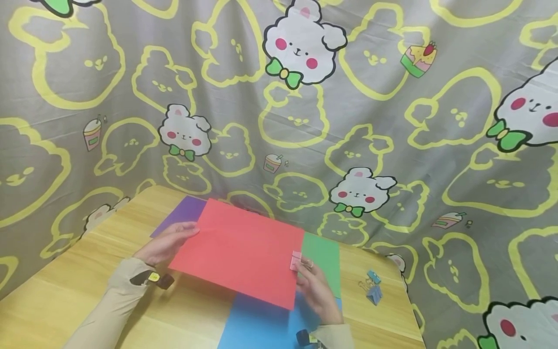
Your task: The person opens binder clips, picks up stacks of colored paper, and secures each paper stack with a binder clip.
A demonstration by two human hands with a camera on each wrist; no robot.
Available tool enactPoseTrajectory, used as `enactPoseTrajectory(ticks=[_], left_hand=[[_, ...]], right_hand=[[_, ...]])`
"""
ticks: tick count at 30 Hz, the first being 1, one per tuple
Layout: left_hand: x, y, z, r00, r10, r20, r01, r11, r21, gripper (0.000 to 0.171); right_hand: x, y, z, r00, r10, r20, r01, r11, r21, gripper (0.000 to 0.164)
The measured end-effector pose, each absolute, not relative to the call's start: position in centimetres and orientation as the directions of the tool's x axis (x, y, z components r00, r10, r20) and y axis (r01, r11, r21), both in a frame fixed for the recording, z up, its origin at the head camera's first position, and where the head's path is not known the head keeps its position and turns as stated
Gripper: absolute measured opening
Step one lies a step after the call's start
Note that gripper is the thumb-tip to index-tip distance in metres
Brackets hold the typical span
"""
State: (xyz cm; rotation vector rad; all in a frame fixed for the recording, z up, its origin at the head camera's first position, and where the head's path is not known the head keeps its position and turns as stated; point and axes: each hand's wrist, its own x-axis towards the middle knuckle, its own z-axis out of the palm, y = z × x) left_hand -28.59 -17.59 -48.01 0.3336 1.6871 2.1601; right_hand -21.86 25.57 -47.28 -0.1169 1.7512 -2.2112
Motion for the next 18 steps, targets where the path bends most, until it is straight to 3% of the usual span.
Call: enactPoseTrajectory(ticks=[9, 18], left_hand=[[-28.67, -17.39, -47.88, -0.912, 0.407, -0.056, -0.154, -0.214, 0.965, 0.070], [-28.44, -17.14, -47.66, -0.924, 0.376, -0.073, -0.154, -0.190, 0.970, 0.073]], right_hand=[[-21.70, 24.91, -47.21, -0.936, -0.303, -0.180, 0.268, -0.278, -0.923, 0.064], [-21.52, 24.86, -46.73, -0.904, -0.418, -0.087, 0.263, -0.387, -0.884, 0.048]])
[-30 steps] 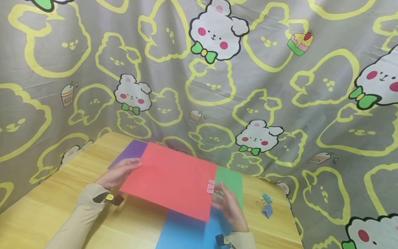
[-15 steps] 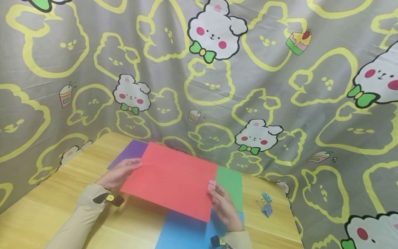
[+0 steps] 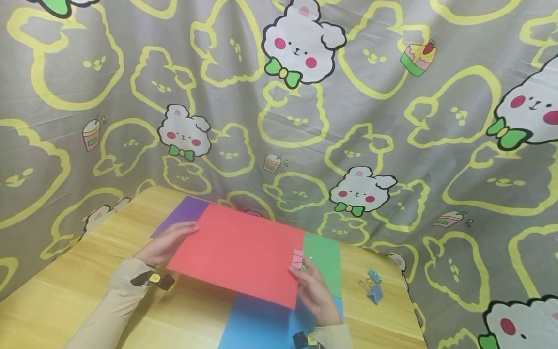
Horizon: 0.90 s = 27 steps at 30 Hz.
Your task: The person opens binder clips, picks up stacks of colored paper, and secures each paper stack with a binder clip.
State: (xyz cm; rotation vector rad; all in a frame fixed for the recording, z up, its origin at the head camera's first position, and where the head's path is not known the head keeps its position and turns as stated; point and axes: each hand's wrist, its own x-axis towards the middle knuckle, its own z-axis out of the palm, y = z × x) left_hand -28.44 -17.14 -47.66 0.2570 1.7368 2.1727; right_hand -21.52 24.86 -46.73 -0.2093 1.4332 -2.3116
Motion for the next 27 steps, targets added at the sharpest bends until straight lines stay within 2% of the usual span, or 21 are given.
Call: enactPoseTrajectory(ticks=[6, 16, 27], left_hand=[[-28.0, -16.8, -47.4, -0.920, 0.386, -0.070, -0.150, -0.181, 0.972, 0.072], [-27.7, -16.4, -47.4, -0.913, 0.395, -0.102, -0.186, -0.182, 0.965, 0.080], [-28.2, -16.5, -47.8, -0.928, 0.362, -0.082, -0.165, -0.204, 0.965, 0.074]], right_hand=[[-21.2, 24.9, -46.3, -0.887, -0.457, -0.059, 0.286, -0.445, -0.849, 0.034], [-21.0, 25.2, -46.1, -0.883, -0.464, -0.069, 0.318, -0.484, -0.815, 0.036], [-20.6, 25.3, -45.4, -0.885, -0.464, -0.042, 0.306, -0.511, -0.803, 0.030]])
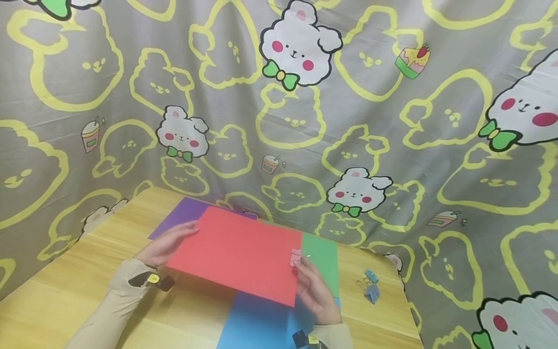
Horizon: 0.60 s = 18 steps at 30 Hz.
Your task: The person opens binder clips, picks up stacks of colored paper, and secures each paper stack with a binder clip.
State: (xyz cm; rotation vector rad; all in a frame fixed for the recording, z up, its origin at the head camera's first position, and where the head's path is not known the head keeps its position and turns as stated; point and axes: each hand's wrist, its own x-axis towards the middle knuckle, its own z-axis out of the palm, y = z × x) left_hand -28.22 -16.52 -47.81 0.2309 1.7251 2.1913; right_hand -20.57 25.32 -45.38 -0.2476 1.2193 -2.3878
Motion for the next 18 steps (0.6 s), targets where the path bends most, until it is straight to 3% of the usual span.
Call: enactPoseTrajectory(ticks=[6, 12, 18], left_hand=[[-28.0, -16.7, -47.5, -0.934, 0.355, -0.047, -0.135, -0.227, 0.965, 0.073], [-27.6, -17.3, -47.3, -0.934, 0.355, -0.024, -0.108, -0.218, 0.970, 0.067], [-27.3, -18.1, -47.5, -0.931, 0.364, -0.040, -0.109, -0.170, 0.979, 0.066]], right_hand=[[-20.4, 25.5, -45.0, -0.851, -0.524, 0.012, 0.325, -0.545, -0.773, 0.031], [-20.1, 25.4, -44.7, -0.827, -0.560, 0.044, 0.348, -0.572, -0.743, 0.046], [-19.9, 24.9, -44.1, -0.829, -0.559, 0.015, 0.337, -0.521, -0.784, 0.058]])
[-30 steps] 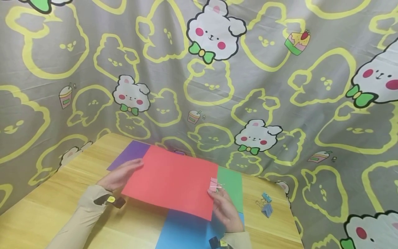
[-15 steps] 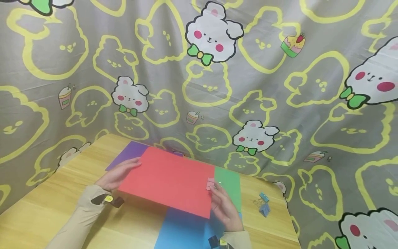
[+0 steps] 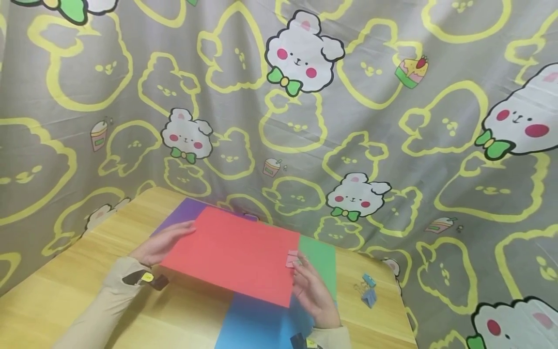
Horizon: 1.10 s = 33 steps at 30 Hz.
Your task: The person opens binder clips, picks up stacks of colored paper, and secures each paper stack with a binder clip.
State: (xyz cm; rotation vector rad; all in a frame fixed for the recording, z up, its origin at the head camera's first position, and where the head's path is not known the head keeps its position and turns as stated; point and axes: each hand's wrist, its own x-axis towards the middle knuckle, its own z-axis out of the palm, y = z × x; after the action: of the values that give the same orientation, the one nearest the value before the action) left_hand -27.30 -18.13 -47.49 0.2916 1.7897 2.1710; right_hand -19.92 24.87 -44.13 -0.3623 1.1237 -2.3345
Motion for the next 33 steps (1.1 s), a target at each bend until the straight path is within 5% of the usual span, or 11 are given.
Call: enactPoseTrajectory(ticks=[33], left_hand=[[-23.7, -25.9, -48.0, -0.903, 0.373, -0.213, -0.217, 0.033, 0.976, 0.082]], right_hand=[[-20.0, 17.8, -45.2, -0.786, -0.573, -0.232, 0.407, -0.196, -0.892, 0.059]])
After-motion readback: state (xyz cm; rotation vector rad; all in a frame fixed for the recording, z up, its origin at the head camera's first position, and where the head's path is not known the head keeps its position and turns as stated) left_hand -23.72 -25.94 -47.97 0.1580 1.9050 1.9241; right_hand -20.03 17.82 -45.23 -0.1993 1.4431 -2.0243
